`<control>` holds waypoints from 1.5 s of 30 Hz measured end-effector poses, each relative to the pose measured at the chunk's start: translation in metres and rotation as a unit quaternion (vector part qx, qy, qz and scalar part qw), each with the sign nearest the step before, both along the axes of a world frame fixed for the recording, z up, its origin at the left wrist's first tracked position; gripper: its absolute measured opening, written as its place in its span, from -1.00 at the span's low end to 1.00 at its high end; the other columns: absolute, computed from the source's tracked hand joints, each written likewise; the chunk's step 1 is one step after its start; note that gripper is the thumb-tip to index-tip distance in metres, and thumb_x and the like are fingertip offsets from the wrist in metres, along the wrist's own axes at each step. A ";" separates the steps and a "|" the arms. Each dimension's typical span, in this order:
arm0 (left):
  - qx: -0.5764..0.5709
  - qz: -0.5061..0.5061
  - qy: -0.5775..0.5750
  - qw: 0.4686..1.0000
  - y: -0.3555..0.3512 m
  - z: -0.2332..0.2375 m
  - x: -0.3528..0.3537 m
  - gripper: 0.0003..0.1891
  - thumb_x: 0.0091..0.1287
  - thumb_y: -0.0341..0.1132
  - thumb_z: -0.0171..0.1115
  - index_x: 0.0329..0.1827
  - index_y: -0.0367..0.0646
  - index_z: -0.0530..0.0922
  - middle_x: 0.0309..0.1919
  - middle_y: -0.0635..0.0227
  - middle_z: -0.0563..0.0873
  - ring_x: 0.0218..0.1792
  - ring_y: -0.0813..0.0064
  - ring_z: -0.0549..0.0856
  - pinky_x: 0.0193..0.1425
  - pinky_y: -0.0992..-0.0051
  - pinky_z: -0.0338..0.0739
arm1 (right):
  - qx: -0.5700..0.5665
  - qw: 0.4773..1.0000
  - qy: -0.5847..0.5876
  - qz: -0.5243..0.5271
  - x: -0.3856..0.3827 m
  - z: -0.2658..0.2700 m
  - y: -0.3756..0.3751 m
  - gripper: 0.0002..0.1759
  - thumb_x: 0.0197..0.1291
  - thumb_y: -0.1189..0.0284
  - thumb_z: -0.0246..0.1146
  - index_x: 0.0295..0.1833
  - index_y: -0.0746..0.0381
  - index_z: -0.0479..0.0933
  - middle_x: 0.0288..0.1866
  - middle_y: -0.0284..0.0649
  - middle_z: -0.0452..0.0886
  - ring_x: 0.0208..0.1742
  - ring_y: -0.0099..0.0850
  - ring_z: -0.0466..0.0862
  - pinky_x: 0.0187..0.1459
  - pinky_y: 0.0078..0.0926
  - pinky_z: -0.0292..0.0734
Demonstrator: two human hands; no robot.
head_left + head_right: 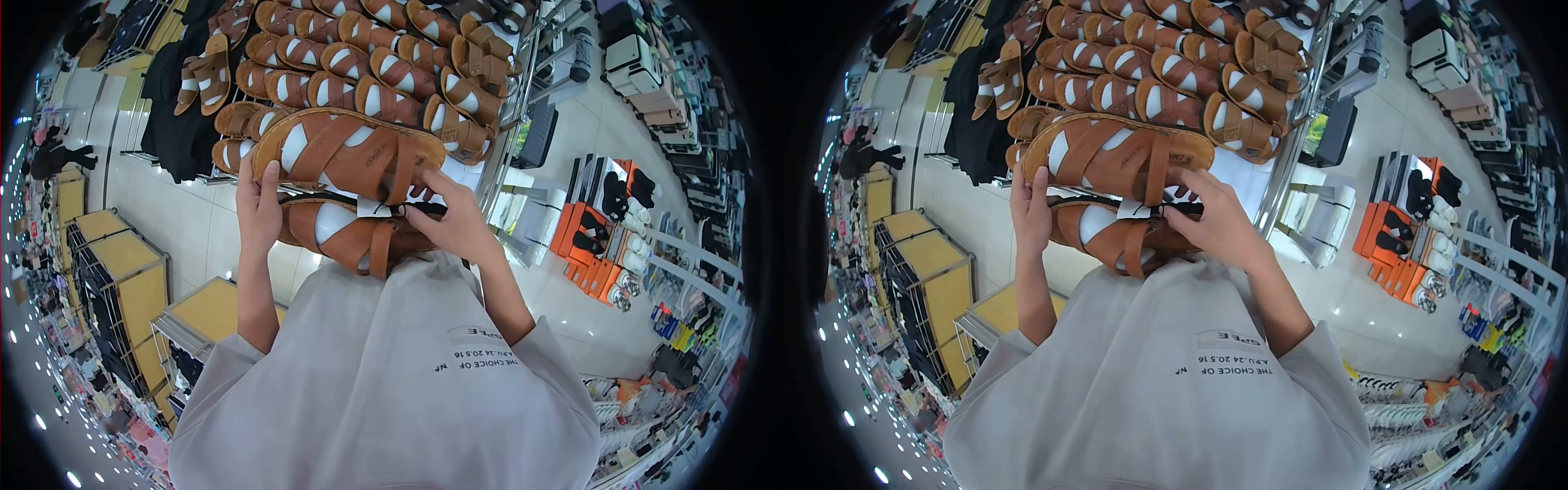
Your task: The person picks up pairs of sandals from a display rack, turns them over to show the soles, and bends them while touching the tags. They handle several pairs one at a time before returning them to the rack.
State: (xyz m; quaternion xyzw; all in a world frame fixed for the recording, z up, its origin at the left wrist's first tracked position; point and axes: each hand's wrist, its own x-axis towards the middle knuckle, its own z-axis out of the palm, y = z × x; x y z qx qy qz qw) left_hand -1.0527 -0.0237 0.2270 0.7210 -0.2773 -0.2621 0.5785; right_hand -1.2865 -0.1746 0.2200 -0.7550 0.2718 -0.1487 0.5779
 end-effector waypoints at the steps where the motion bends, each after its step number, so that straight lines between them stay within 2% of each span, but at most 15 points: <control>1: 0.003 -0.001 -0.002 1.000 0.000 0.000 0.000 -0.62 0.53 -0.34 -0.04 0.34 -0.29 0.30 -0.01 0.29 0.62 -0.15 0.71 0.58 -0.12 0.67 0.49 | 0.005 1.000 0.002 0.014 0.000 -0.002 -0.001 -0.51 0.09 0.50 0.32 0.17 0.38 0.46 -0.05 -0.05 0.62 -0.17 -0.32 0.64 -0.10 -0.43 0.59; 3: 0.009 -0.001 -0.001 1.000 0.000 0.000 0.001 -0.63 0.53 -0.35 -0.04 0.34 -0.28 0.31 -0.03 0.32 0.63 -0.19 0.73 0.57 -0.15 0.69 0.47 | 0.013 0.999 0.005 0.042 0.000 -0.011 -0.004 -0.49 0.15 0.46 0.28 0.23 0.36 0.44 0.04 0.00 0.60 -0.12 -0.26 0.66 -0.10 -0.38 0.60; 6: 0.017 -0.004 -0.010 1.000 0.001 0.000 0.002 -0.64 0.53 -0.31 -0.03 0.32 -0.25 0.32 -0.07 0.36 0.63 -0.23 0.75 0.58 -0.20 0.71 0.50 | 0.108 0.992 -0.026 0.067 0.003 -0.029 -0.008 -0.54 0.15 0.49 0.23 0.20 0.37 0.46 -0.10 -0.03 0.64 -0.10 -0.27 0.66 -0.08 -0.38 0.58; 9: 0.029 -0.010 -0.040 0.999 0.003 -0.002 0.006 -0.65 0.54 -0.24 -0.01 0.29 -0.19 0.33 -0.14 0.40 0.63 -0.23 0.74 0.64 -0.28 0.72 0.59 | 0.141 0.986 -0.042 0.075 0.004 -0.035 -0.014 -0.55 0.16 0.62 0.17 0.21 0.38 0.40 -0.07 -0.17 0.63 0.03 -0.42 0.62 0.09 -0.45 0.49; 12: 0.031 -0.004 -0.036 0.999 0.004 -0.003 0.006 -0.66 0.54 -0.24 -0.01 0.28 -0.18 0.34 -0.19 0.45 0.63 -0.27 0.77 0.62 -0.32 0.75 0.56 | 0.111 0.987 -0.110 0.022 0.004 -0.042 -0.013 -0.60 0.17 0.57 0.18 0.15 0.35 0.48 -0.16 -0.06 0.63 -0.17 -0.31 0.64 -0.07 -0.44 0.53; 15: 0.022 0.006 -0.035 0.999 0.003 -0.005 0.004 -0.67 0.53 -0.25 -0.01 0.26 -0.17 0.36 -0.21 0.47 0.62 -0.29 0.78 0.61 -0.34 0.76 0.54 | 0.035 0.992 -0.124 0.017 0.001 -0.030 -0.015 -0.64 0.19 0.60 0.16 0.13 0.34 0.48 -0.16 -0.08 0.60 -0.20 -0.35 0.61 -0.10 -0.43 0.52; 18: 0.032 0.008 -0.023 0.999 0.002 -0.002 0.003 -0.68 0.53 -0.25 0.00 0.25 -0.16 0.36 -0.22 0.47 0.62 -0.29 0.78 0.61 -0.34 0.76 0.54 | 0.042 0.997 -0.051 0.027 -0.007 -0.013 -0.014 -0.58 0.25 0.63 0.13 0.24 0.34 0.39 -0.11 -0.25 0.55 -0.12 -0.52 0.50 0.01 -0.60 0.42; 21: 0.042 0.002 -0.023 0.999 0.004 -0.005 0.006 -0.68 0.53 -0.25 0.00 0.26 -0.17 0.36 -0.19 0.46 0.62 -0.27 0.77 0.62 -0.33 0.76 0.55 | 0.086 0.995 -0.028 0.030 -0.010 -0.003 -0.011 -0.57 0.28 0.59 0.10 0.27 0.31 0.37 -0.14 -0.23 0.53 -0.15 -0.51 0.49 -0.02 -0.59 0.41; 23: 0.038 0.001 -0.021 0.999 0.003 -0.006 0.006 -0.67 0.53 -0.25 0.00 0.26 -0.18 0.36 -0.17 0.44 0.62 -0.25 0.76 0.62 -0.31 0.75 0.56 | 0.056 0.997 -0.037 0.024 -0.012 -0.008 -0.008 -0.58 0.28 0.57 0.10 0.26 0.30 0.36 -0.19 -0.11 0.55 -0.24 -0.39 0.52 -0.12 -0.50 0.44; 24: 0.038 0.006 -0.020 0.999 0.002 -0.005 0.005 -0.66 0.53 -0.26 -0.01 0.29 -0.20 0.34 -0.17 0.42 0.62 -0.29 0.78 0.59 -0.32 0.75 0.52 | 0.042 0.998 -0.041 0.021 -0.012 -0.010 -0.007 -0.59 0.29 0.56 0.10 0.25 0.29 0.35 -0.22 -0.06 0.56 -0.28 -0.33 0.53 -0.16 -0.46 0.46; 26: 0.038 0.017 -0.016 0.999 -0.002 -0.001 0.001 -0.63 0.54 -0.30 -0.03 0.33 -0.25 0.32 -0.17 0.39 0.62 -0.38 0.80 0.52 -0.34 0.74 0.44 | 0.051 0.998 -0.033 0.030 -0.012 -0.006 -0.007 -0.62 0.29 0.54 0.11 0.22 0.28 0.35 -0.25 -0.09 0.55 -0.31 -0.36 0.51 -0.20 -0.46 0.43; 35: 0.018 0.015 0.002 1.000 -0.002 -0.003 0.001 -0.62 0.53 -0.31 -0.02 0.34 -0.26 0.30 -0.14 0.36 0.63 -0.33 0.78 0.55 -0.31 0.73 0.47 | 0.099 0.992 -0.020 0.076 -0.014 -0.003 -0.009 -0.68 0.29 0.50 0.16 0.12 0.23 0.32 -0.34 -0.22 0.48 -0.35 -0.48 0.43 -0.26 -0.48 0.38; 39: 0.036 -0.001 -0.009 0.999 0.004 -0.008 0.007 -0.65 0.53 -0.26 0.00 0.29 -0.21 0.34 -0.10 0.37 0.63 -0.19 0.70 0.65 -0.26 0.70 0.62 | 0.109 0.991 -0.020 0.076 -0.014 0.003 -0.007 -0.68 0.29 0.48 0.17 0.12 0.23 0.31 -0.36 -0.23 0.45 -0.36 -0.49 0.43 -0.27 -0.49 0.38; 42: 0.027 0.002 -0.005 1.000 0.003 -0.006 0.005 -0.64 0.53 -0.26 0.00 0.29 -0.21 0.34 -0.08 0.37 0.63 -0.18 0.71 0.64 -0.25 0.71 0.60 | 0.078 0.992 -0.072 0.065 -0.013 -0.004 -0.002 -0.67 0.29 0.46 0.17 0.12 0.21 0.31 -0.40 -0.26 0.42 -0.39 -0.51 0.40 -0.32 -0.49 0.36; 45: 0.022 0.003 -0.012 1.000 0.003 -0.007 0.005 -0.64 0.53 -0.26 0.00 0.30 -0.22 0.34 -0.06 0.37 0.63 -0.16 0.72 0.63 -0.23 0.71 0.58 | 0.115 0.990 -0.015 0.076 -0.015 0.004 -0.005 -0.70 0.29 0.44 0.18 0.09 0.21 0.35 -0.43 -0.28 0.41 -0.41 -0.51 0.39 -0.37 -0.48 0.33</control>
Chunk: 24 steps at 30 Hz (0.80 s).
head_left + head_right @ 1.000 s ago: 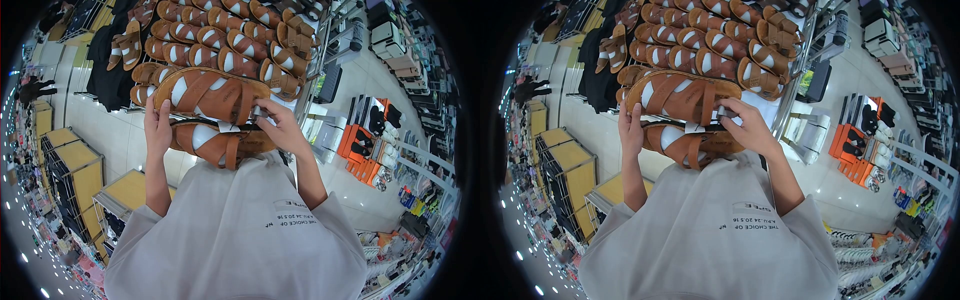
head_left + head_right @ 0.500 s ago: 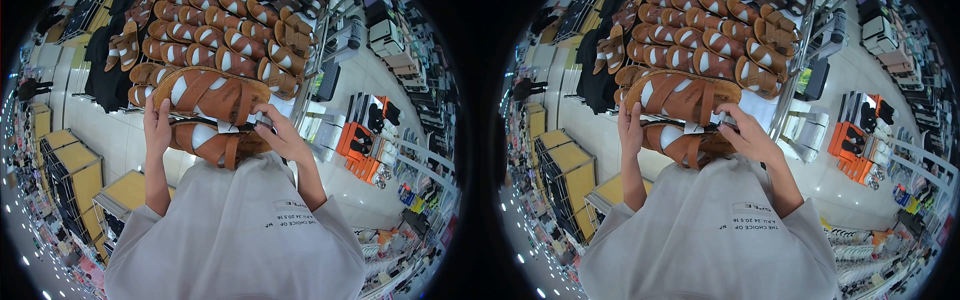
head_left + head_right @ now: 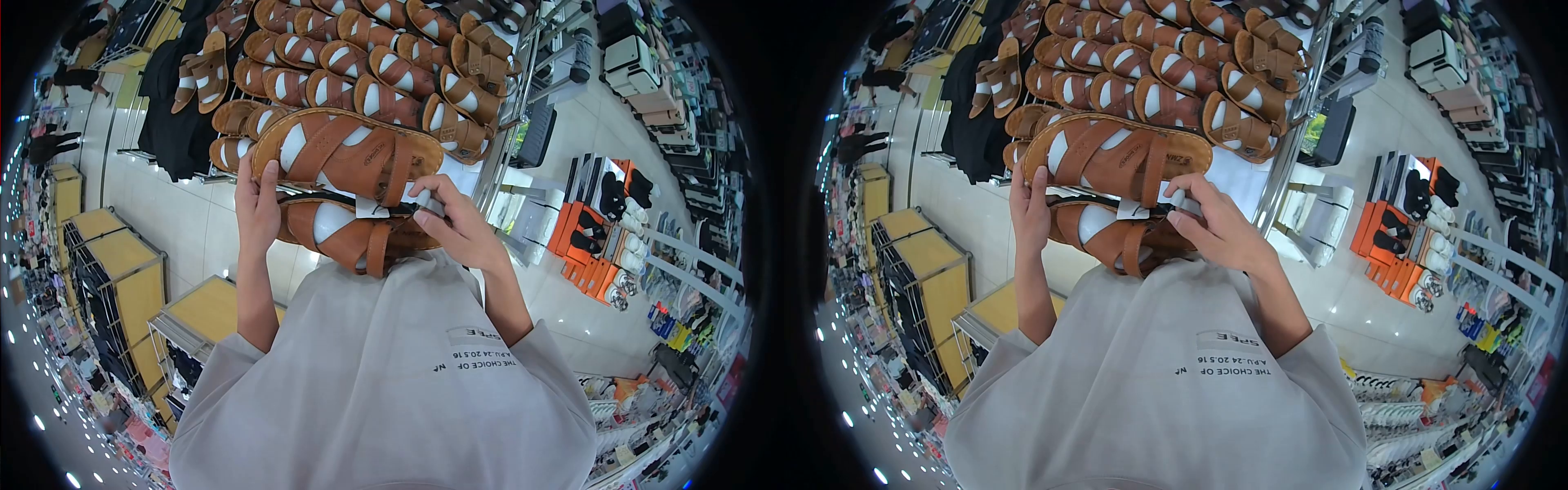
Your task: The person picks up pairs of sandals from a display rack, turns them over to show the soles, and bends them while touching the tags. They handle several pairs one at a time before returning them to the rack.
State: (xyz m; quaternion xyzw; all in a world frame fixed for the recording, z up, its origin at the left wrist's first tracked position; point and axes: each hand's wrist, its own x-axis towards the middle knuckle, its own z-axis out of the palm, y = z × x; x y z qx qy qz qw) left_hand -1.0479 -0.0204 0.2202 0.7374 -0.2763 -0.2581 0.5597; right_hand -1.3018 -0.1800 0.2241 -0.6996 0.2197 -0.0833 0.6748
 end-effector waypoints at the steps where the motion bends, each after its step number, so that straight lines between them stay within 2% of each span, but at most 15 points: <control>1: 0.007 0.000 -0.003 1.000 0.001 0.000 0.000 -0.63 0.53 -0.26 0.00 0.30 -0.22 0.33 -0.06 0.37 0.63 -0.15 0.72 0.63 -0.22 0.71 0.58 | -0.008 1.000 -0.002 0.000 0.000 -0.001 0.000 -0.72 0.28 0.43 0.19 0.07 0.21 0.37 -0.44 -0.28 0.42 -0.41 -0.50 0.38 -0.38 -0.48 0.32; 3: 0.011 -0.002 -0.004 1.000 0.002 -0.001 0.001 -0.63 0.53 -0.26 0.00 0.31 -0.23 0.33 -0.05 0.37 0.63 -0.14 0.72 0.63 -0.20 0.71 0.58 | -0.023 1.000 -0.005 0.001 0.000 -0.005 0.002 -0.75 0.28 0.42 0.22 0.04 0.20 0.41 -0.44 -0.27 0.43 -0.43 -0.49 0.38 -0.40 -0.48 0.30; 6: 0.006 -0.002 0.001 1.000 0.003 -0.002 0.002 -0.62 0.53 -0.26 0.00 0.32 -0.22 0.33 -0.04 0.37 0.63 -0.14 0.71 0.63 -0.21 0.71 0.58 | -0.068 0.997 -0.030 0.009 0.000 -0.011 0.003 -0.78 0.27 0.48 0.22 0.00 0.25 0.44 -0.34 -0.34 0.45 -0.35 -0.62 0.38 -0.30 -0.66 0.29; 9: 0.007 0.001 0.006 1.000 0.003 -0.001 0.001 -0.62 0.54 -0.26 -0.01 0.32 -0.21 0.32 -0.04 0.36 0.63 -0.14 0.70 0.64 -0.23 0.70 0.60 | -0.021 0.999 0.000 0.024 -0.001 -0.004 0.001 -0.80 0.26 0.49 0.23 -0.01 0.23 0.47 -0.30 -0.33 0.50 -0.33 -0.58 0.43 -0.28 -0.61 0.33; 12: 0.006 0.009 0.004 1.000 0.001 0.001 -0.001 -0.62 0.53 -0.27 0.00 0.33 -0.21 0.32 -0.07 0.36 0.64 -0.19 0.72 0.63 -0.26 0.70 0.58 | -0.048 0.997 -0.050 0.015 0.002 -0.005 0.003 -0.80 0.24 0.44 0.25 -0.03 0.17 0.50 -0.35 -0.27 0.53 -0.28 -0.36 0.45 -0.20 -0.44 0.37; 14: 0.007 0.021 0.001 1.000 -0.002 0.003 -0.004 -0.61 0.52 -0.29 0.00 0.34 -0.24 0.31 -0.15 0.37 0.65 -0.31 0.75 0.60 -0.30 0.71 0.52 | -0.071 0.996 -0.050 0.019 0.003 -0.003 0.005 -0.81 0.24 0.45 0.25 -0.04 0.16 0.52 -0.30 -0.30 0.56 -0.21 -0.33 0.46 -0.11 -0.42 0.36; 18: 0.013 0.013 0.000 1.000 -0.001 0.003 -0.004 -0.61 0.53 -0.28 0.00 0.34 -0.22 0.31 -0.11 0.36 0.65 -0.24 0.73 0.62 -0.26 0.69 0.57 | -0.108 0.991 -0.064 0.042 0.007 -0.005 0.007 -0.83 0.23 0.46 0.26 -0.06 0.15 0.56 -0.25 -0.31 0.59 -0.14 -0.31 0.47 -0.02 -0.41 0.32; 20: 0.023 0.002 -0.005 1.000 0.001 0.001 -0.002 -0.63 0.54 -0.27 -0.02 0.33 -0.19 0.32 -0.03 0.34 0.64 -0.15 0.69 0.66 -0.22 0.67 0.64 | -0.122 0.989 -0.069 0.055 0.008 -0.009 0.008 -0.84 0.22 0.46 0.28 -0.08 0.15 0.57 -0.24 -0.31 0.59 -0.13 -0.31 0.47 -0.02 -0.44 0.31; 24: 0.034 -0.008 -0.002 0.999 0.005 -0.003 0.001 -0.62 0.54 -0.27 -0.02 0.34 -0.19 0.29 -0.03 0.31 0.63 -0.16 0.67 0.66 -0.22 0.66 0.64 | -0.119 0.991 -0.045 0.040 0.009 -0.011 0.013 -0.86 0.20 0.47 0.31 -0.12 0.16 0.59 -0.25 -0.33 0.60 -0.19 -0.35 0.50 -0.07 -0.48 0.30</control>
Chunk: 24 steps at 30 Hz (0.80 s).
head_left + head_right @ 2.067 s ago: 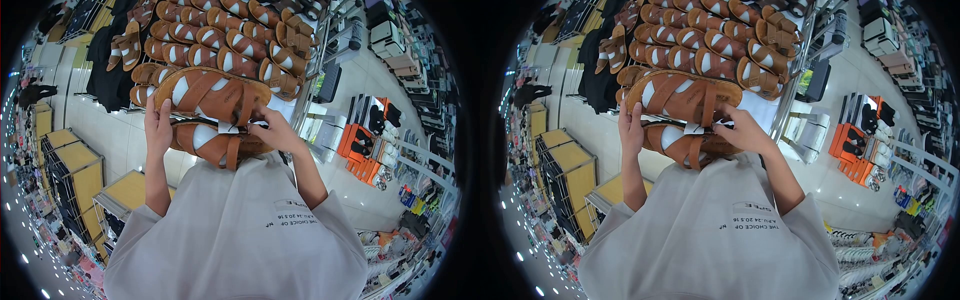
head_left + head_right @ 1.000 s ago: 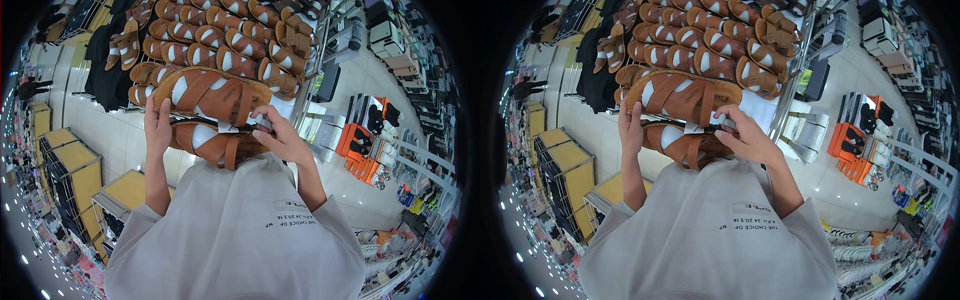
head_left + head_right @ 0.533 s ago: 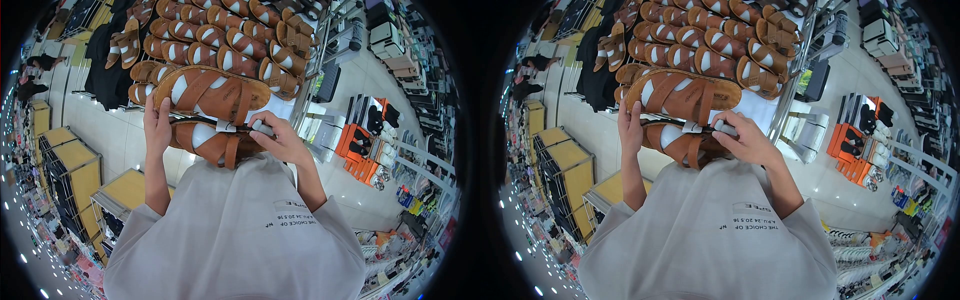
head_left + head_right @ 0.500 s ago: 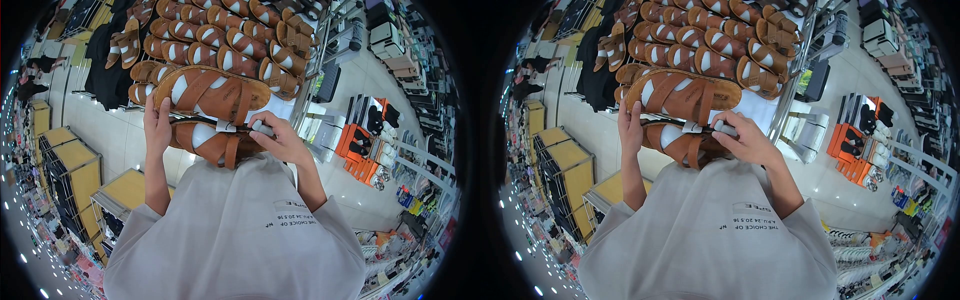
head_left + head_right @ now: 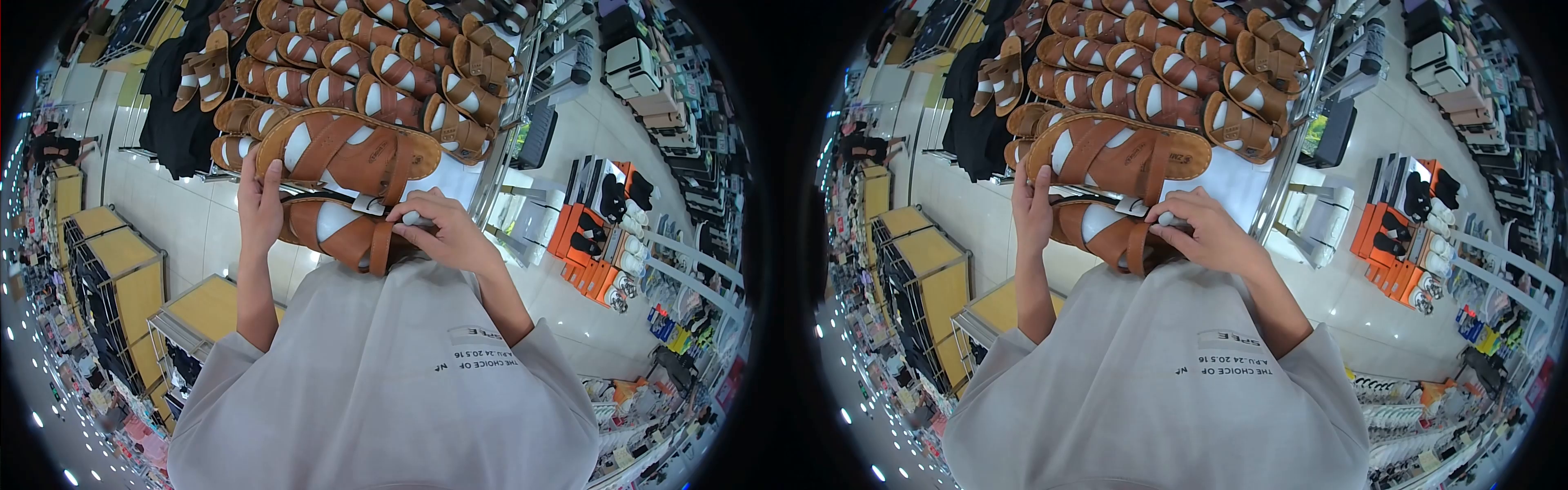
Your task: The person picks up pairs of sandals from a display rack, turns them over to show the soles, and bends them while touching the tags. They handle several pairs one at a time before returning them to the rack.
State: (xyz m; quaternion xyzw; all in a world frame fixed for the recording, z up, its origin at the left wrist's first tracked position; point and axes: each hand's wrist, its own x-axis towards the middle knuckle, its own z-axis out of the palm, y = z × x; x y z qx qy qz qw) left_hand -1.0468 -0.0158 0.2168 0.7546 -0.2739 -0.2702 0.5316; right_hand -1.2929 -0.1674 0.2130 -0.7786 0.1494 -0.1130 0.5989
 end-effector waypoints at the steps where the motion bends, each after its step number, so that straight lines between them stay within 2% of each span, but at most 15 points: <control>1: 0.004 0.002 -0.002 1.000 0.000 -0.001 0.000 -0.62 0.54 -0.27 -0.02 0.34 -0.19 0.29 -0.03 0.30 0.63 -0.16 0.67 0.66 -0.22 0.65 0.65 | 0.009 1.000 0.002 -0.001 0.000 0.000 0.000 -0.86 0.19 0.46 0.31 -0.12 0.16 0.60 -0.26 -0.32 0.59 -0.22 -0.37 0.49 -0.09 -0.49 0.31; 6: -0.019 -0.004 0.008 1.000 0.000 -0.001 0.000 -0.61 0.54 -0.27 -0.02 0.35 -0.20 0.28 -0.02 0.30 0.62 -0.15 0.67 0.66 -0.22 0.66 0.63 | 0.023 1.000 0.012 -0.010 -0.002 -0.002 -0.002 -0.88 0.21 0.47 0.30 -0.13 0.21 0.60 -0.29 -0.28 0.58 -0.28 -0.41 0.48 -0.18 -0.51 0.36; 9: -0.030 -0.006 0.017 0.999 -0.002 -0.001 -0.001 -0.62 0.54 -0.27 -0.03 0.34 -0.21 0.29 0.00 0.31 0.62 -0.12 0.67 0.65 -0.18 0.67 0.62 | 0.085 0.995 -0.017 -0.047 -0.002 0.008 -0.005 -0.90 0.22 0.55 0.28 -0.15 0.25 0.59 -0.27 -0.26 0.57 -0.23 -0.42 0.50 -0.20 -0.54 0.41; 11: -0.022 0.001 0.028 0.999 -0.003 0.000 -0.003 -0.62 0.54 -0.27 -0.02 0.34 -0.21 0.29 0.00 0.31 0.61 -0.10 0.67 0.64 -0.16 0.67 0.61 | 0.060 0.991 -0.091 -0.080 0.000 0.008 -0.005 -0.89 0.20 0.62 0.27 -0.15 0.27 0.59 -0.25 -0.25 0.56 -0.19 -0.43 0.52 -0.19 -0.57 0.45; 14: -0.058 0.025 0.028 0.998 -0.010 -0.001 -0.008 -0.64 0.53 -0.32 0.00 0.32 -0.23 0.32 -0.24 0.42 0.64 -0.39 0.83 0.49 -0.41 0.73 0.34 | 0.044 0.981 -0.150 -0.114 0.002 0.007 -0.009 -0.86 0.18 0.68 0.26 -0.15 0.29 0.60 -0.24 -0.24 0.57 -0.18 -0.42 0.55 -0.14 -0.55 0.46; 18: -0.046 0.020 0.034 0.998 -0.007 -0.007 -0.004 -0.64 0.53 -0.32 -0.01 0.33 -0.22 0.32 -0.22 0.43 0.64 -0.38 0.82 0.50 -0.38 0.74 0.35 | 0.065 0.982 -0.136 -0.116 -0.001 0.007 -0.011 -0.87 0.18 0.69 0.26 -0.17 0.32 0.60 -0.20 -0.22 0.60 -0.13 -0.40 0.60 -0.06 -0.53 0.49; 23: -0.041 0.017 0.016 0.999 -0.007 -0.011 -0.005 -0.63 0.53 -0.31 -0.01 0.33 -0.21 0.31 -0.18 0.41 0.64 -0.34 0.78 0.53 -0.34 0.73 0.42 | 0.050 0.986 -0.124 -0.102 -0.002 0.003 -0.008 -0.86 0.19 0.69 0.24 -0.14 0.32 0.56 -0.16 -0.23 0.61 -0.15 -0.41 0.62 -0.10 -0.53 0.51; 24: -0.029 0.012 0.025 0.999 -0.005 -0.012 -0.004 -0.64 0.53 -0.30 -0.01 0.31 -0.21 0.32 -0.15 0.39 0.64 -0.27 0.75 0.56 -0.27 0.70 0.46 | 0.051 0.985 -0.124 -0.106 -0.001 0.003 -0.006 -0.87 0.20 0.68 0.24 -0.13 0.32 0.55 -0.17 -0.23 0.62 -0.15 -0.41 0.62 -0.11 -0.53 0.51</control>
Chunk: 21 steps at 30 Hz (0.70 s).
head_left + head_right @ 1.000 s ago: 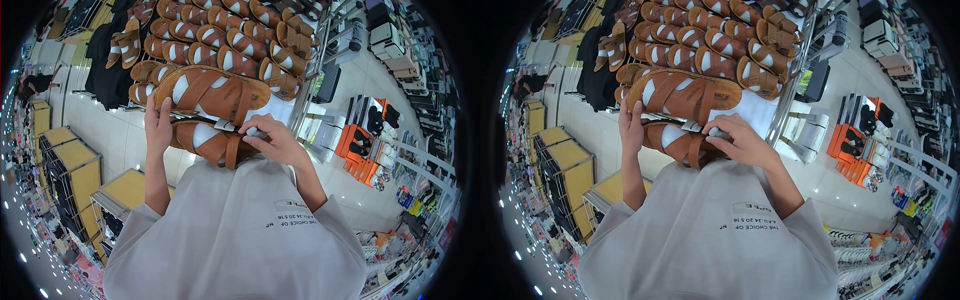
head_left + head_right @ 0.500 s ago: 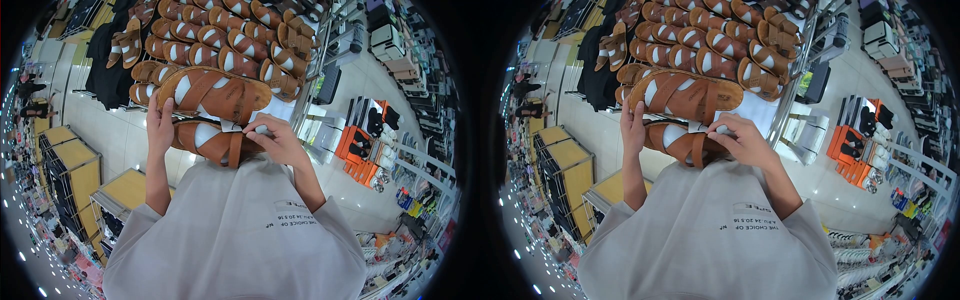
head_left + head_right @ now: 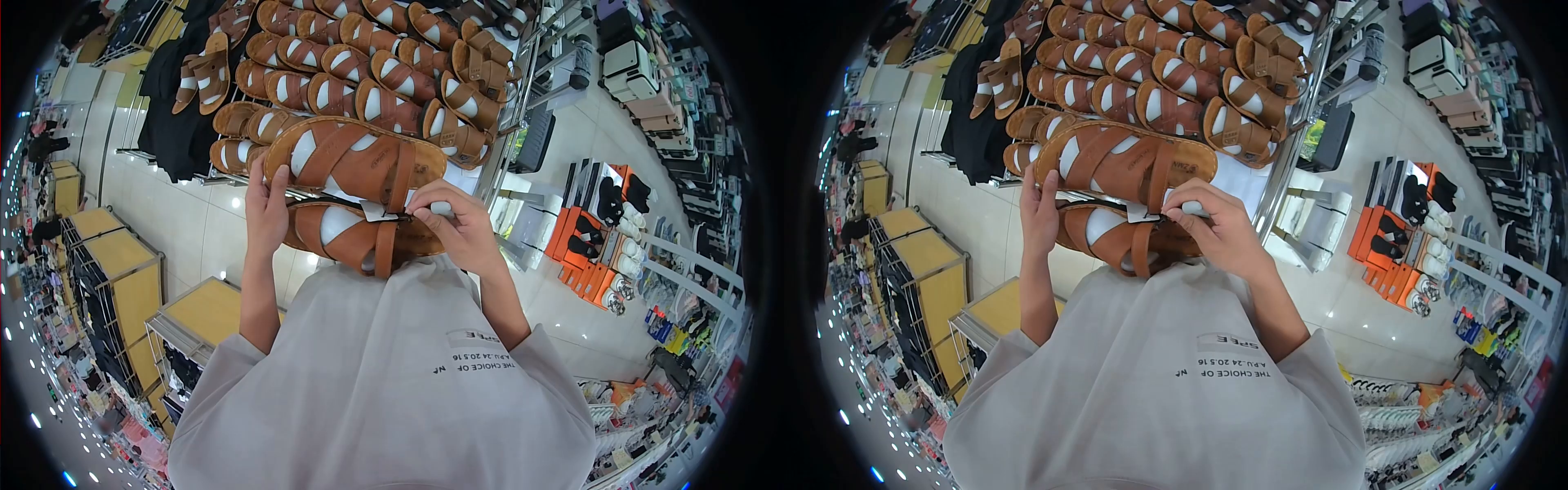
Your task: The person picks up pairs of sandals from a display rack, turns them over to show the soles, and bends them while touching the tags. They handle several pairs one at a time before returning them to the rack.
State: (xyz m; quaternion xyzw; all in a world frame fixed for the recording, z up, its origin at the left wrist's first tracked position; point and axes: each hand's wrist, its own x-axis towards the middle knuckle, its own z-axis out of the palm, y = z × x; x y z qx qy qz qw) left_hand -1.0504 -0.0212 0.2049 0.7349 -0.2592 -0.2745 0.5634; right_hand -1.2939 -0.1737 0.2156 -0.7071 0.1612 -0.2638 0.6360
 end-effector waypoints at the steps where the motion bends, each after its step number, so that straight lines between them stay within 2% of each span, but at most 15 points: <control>1: 0.011 -0.005 0.009 1.000 0.003 0.000 0.001 -0.66 0.54 -0.29 -0.02 0.29 -0.21 0.33 -0.12 0.38 0.63 -0.20 0.72 0.59 -0.19 0.68 0.51 | 0.001 1.000 -0.002 -0.007 0.001 -0.001 0.001 -0.88 0.23 0.66 0.22 -0.12 0.32 0.54 -0.18 -0.24 0.62 -0.16 -0.43 0.61 -0.12 -0.54 0.51; 3: 0.017 -0.011 0.020 1.000 0.004 0.001 0.001 -0.67 0.54 -0.28 -0.02 0.27 -0.22 0.34 -0.09 0.36 0.63 -0.14 0.68 0.62 -0.11 0.66 0.56 | 0.003 1.000 -0.007 -0.019 0.002 -0.003 0.004 -0.89 0.29 0.62 0.19 -0.09 0.31 0.51 -0.19 -0.25 0.63 -0.19 -0.47 0.61 -0.15 -0.57 0.51; 6: 0.007 -0.009 0.024 1.000 -0.001 0.007 -0.004 -0.68 0.55 -0.28 -0.03 0.26 -0.22 0.34 -0.11 0.36 0.63 -0.15 0.69 0.61 -0.11 0.67 0.54 | 0.159 0.987 0.011 -0.021 0.000 0.004 0.009 -0.88 0.34 0.60 0.15 -0.04 0.31 0.50 -0.22 -0.26 0.63 -0.24 -0.55 0.58 -0.19 -0.61 0.48; 9: 0.005 -0.006 0.022 1.000 -0.002 0.009 -0.004 -0.69 0.55 -0.28 -0.03 0.25 -0.23 0.34 -0.11 0.36 0.63 -0.15 0.70 0.60 -0.12 0.67 0.53 | 0.289 0.956 -0.038 0.002 -0.002 0.002 0.010 -0.84 0.33 0.62 0.14 0.00 0.30 0.49 -0.24 -0.26 0.61 -0.29 -0.61 0.53 -0.25 -0.64 0.47; 12: -0.002 -0.012 0.013 1.000 0.000 0.004 -0.001 -0.69 0.55 -0.28 -0.03 0.25 -0.23 0.34 -0.13 0.37 0.64 -0.16 0.71 0.60 -0.13 0.67 0.53 | 0.349 0.935 -0.047 0.032 -0.004 -0.004 0.010 -0.81 0.39 0.50 0.09 0.03 0.34 0.48 -0.22 -0.22 0.60 -0.26 -0.57 0.52 -0.22 -0.60 0.45; 15: -0.009 -0.013 0.015 1.000 0.000 0.004 -0.002 -0.69 0.55 -0.28 -0.03 0.25 -0.22 0.35 -0.15 0.38 0.64 -0.17 0.71 0.60 -0.13 0.67 0.53 | 0.405 0.905 -0.106 0.072 -0.002 -0.004 0.008 -0.66 0.46 0.32 0.00 0.07 0.38 0.47 -0.19 -0.22 0.57 -0.20 -0.54 0.50 -0.16 -0.57 0.43; 18: -0.009 -0.006 0.034 0.999 -0.002 0.010 -0.005 -0.69 0.55 -0.28 -0.03 0.25 -0.23 0.35 -0.15 0.38 0.64 -0.18 0.71 0.60 -0.12 0.67 0.53 | 0.404 0.909 -0.078 0.067 -0.001 -0.003 0.011 -0.52 0.49 0.19 -0.07 0.11 0.42 0.47 -0.17 -0.20 0.55 -0.16 -0.51 0.48 -0.14 -0.55 0.40; 21: -0.010 -0.002 0.028 1.000 -0.002 0.010 -0.005 -0.69 0.55 -0.27 -0.02 0.25 -0.23 0.35 -0.14 0.37 0.64 -0.16 0.70 0.60 -0.10 0.66 0.52 | 0.417 0.904 -0.072 0.056 0.000 0.002 0.014 -0.54 0.48 0.23 -0.02 0.15 0.43 0.48 -0.18 -0.22 0.54 -0.19 -0.52 0.47 -0.16 -0.56 0.39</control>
